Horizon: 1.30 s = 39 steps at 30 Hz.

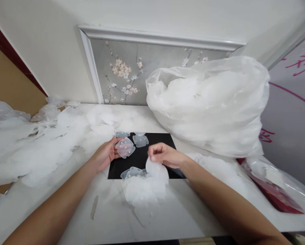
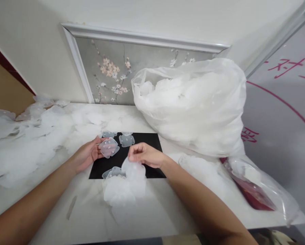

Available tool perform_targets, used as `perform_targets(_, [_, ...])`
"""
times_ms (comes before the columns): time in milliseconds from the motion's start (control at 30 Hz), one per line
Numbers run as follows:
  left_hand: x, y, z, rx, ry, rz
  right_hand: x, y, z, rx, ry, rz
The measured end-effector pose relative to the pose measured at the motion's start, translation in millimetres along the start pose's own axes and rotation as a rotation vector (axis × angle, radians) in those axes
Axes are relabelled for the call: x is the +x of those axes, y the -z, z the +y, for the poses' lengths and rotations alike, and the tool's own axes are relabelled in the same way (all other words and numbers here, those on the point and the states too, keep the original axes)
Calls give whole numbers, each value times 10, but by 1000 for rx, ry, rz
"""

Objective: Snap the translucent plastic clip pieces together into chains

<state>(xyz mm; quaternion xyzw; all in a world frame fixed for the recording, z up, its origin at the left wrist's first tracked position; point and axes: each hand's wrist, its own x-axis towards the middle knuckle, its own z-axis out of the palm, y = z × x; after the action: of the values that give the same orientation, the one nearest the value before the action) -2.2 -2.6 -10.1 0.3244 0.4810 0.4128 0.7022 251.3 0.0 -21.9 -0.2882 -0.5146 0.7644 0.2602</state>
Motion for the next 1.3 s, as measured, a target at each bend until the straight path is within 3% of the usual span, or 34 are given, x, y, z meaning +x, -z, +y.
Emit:
perform_targets(67, [-35, 4, 12, 57, -30, -39, -40, -23, -45, -222, -8, -192])
perform_targets(133, [-106, -10, 28, 187, -36, -149, -40, -35, -62, -409, 57, -273])
perform_targets(200, [-207, -59, 37, 368, -9, -328, -2, -25, -37, -550, 161, -140])
perform_targets(267, [-314, -142, 28, 571, -9, -481, 60, 9, 28, -723, 257, 144])
perform_targets(333, [-394, -236, 0, 794, -76, -537, 130, 54, 120, -933, 341, 377])
perform_targets(400, [-415, -299, -39, 968, -150, -543, 203, 100, 212, -1121, 422, 456])
perform_targets(500, [-309, -262, -90, 1054, -281, -409, 308, 155, 307, -1288, 478, 532])
perform_targets(633, [2, -5, -120, 1313, -668, 83, 404, 193, 341, -1271, 425, 577])
perform_targets(700, [144, 113, -133, 1485, -712, 181, 419, 187, 341, -1199, 428, 519])
perform_targets(800, [258, 181, -177, 1627, -694, 223, 410, 144, 334, -1118, 467, 429])
perform_targets(933, [262, 138, -219, 1663, -719, 247, 386, 78, 296, -1037, 500, 364])
perform_targets(1133, [163, 99, -65, 1579, -759, 220, 365, 58, 231, -823, 478, 513])
perform_targets(1233, [136, 106, -10, 1551, -769, 166, 364, 53, 224, -915, 499, 580])
perform_targets(1300, [151, 116, -28, 1559, -802, 221, 365, 46, 231, -1046, 496, 528])
